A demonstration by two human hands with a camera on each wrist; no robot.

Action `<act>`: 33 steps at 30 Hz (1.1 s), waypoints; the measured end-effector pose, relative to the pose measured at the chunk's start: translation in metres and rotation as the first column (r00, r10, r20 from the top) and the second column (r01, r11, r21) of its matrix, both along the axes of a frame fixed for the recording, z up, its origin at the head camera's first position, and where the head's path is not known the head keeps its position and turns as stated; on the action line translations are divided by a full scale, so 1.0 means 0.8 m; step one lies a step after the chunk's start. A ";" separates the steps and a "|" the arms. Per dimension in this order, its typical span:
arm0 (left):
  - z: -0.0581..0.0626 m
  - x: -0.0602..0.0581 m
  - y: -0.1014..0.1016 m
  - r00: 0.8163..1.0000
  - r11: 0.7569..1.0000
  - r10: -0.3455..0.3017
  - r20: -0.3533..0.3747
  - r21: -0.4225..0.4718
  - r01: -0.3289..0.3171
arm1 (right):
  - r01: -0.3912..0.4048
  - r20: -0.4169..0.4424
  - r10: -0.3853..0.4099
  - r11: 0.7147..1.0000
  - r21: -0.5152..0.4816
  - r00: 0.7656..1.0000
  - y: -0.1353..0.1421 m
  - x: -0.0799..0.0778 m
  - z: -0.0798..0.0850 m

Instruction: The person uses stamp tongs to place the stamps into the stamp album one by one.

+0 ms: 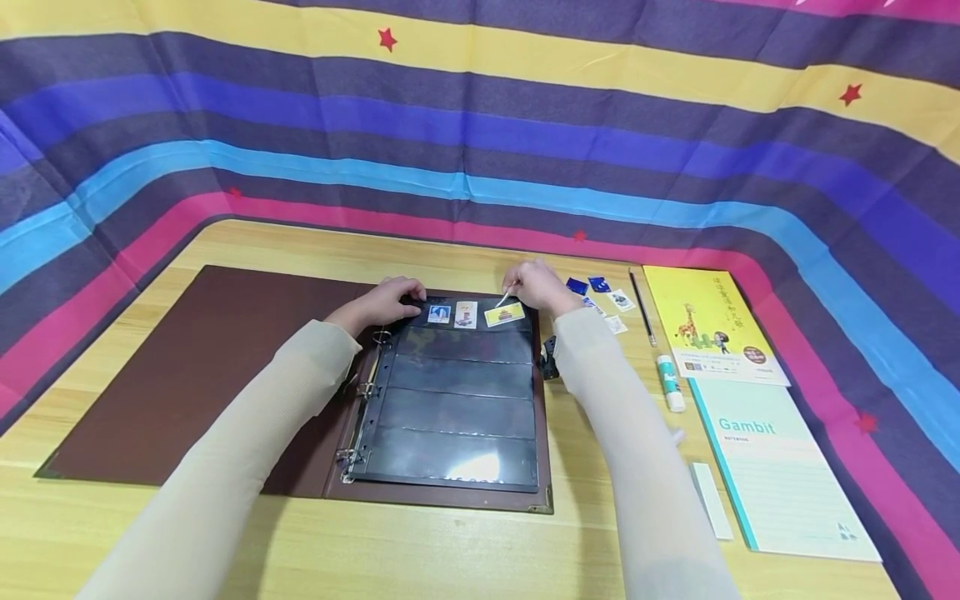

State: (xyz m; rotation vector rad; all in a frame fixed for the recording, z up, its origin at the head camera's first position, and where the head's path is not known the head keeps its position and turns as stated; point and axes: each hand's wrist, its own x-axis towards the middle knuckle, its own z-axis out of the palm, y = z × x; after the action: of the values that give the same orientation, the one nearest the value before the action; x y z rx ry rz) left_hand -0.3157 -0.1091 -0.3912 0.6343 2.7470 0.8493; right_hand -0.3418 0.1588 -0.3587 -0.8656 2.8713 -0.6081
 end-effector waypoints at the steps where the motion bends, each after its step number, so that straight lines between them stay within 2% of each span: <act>1: 0.000 0.000 0.000 1.000 1.000 0.001 0.002 0.001 -0.001 | -0.009 0.000 0.009 1.000 0.004 1.000 0.000 0.000 0.000; 6: 0.000 0.001 0.000 1.000 1.000 0.011 0.010 -0.002 -0.011 | -0.025 0.024 0.024 0.999 0.031 0.999 0.003 0.000 0.002; 16: 0.000 0.002 -0.001 1.000 1.000 0.013 0.010 -0.005 -0.013 | 0.062 0.145 -0.058 0.998 -0.019 0.988 0.002 0.005 0.011; 22: 0.000 0.001 -0.001 1.000 1.000 0.010 0.008 -0.005 -0.010 | 0.054 0.194 -0.050 0.998 -0.014 0.980 0.003 0.001 0.007; 27: 0.000 0.001 0.000 1.000 1.000 0.007 -0.001 -0.005 -0.007 | 0.034 0.184 -0.035 0.999 0.011 0.982 0.003 0.001 0.006; 33: 0.000 0.000 0.001 1.000 1.000 -0.011 -0.024 -0.014 0.010 | 0.001 0.102 -0.006 0.999 0.048 0.995 0.001 0.002 0.008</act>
State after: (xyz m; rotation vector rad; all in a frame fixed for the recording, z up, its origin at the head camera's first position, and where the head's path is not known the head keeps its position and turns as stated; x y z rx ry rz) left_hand -0.3158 -0.1087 -0.3909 0.6603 2.7663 0.8245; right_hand -0.3401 0.1596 -0.3522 -0.7985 2.7841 -0.5641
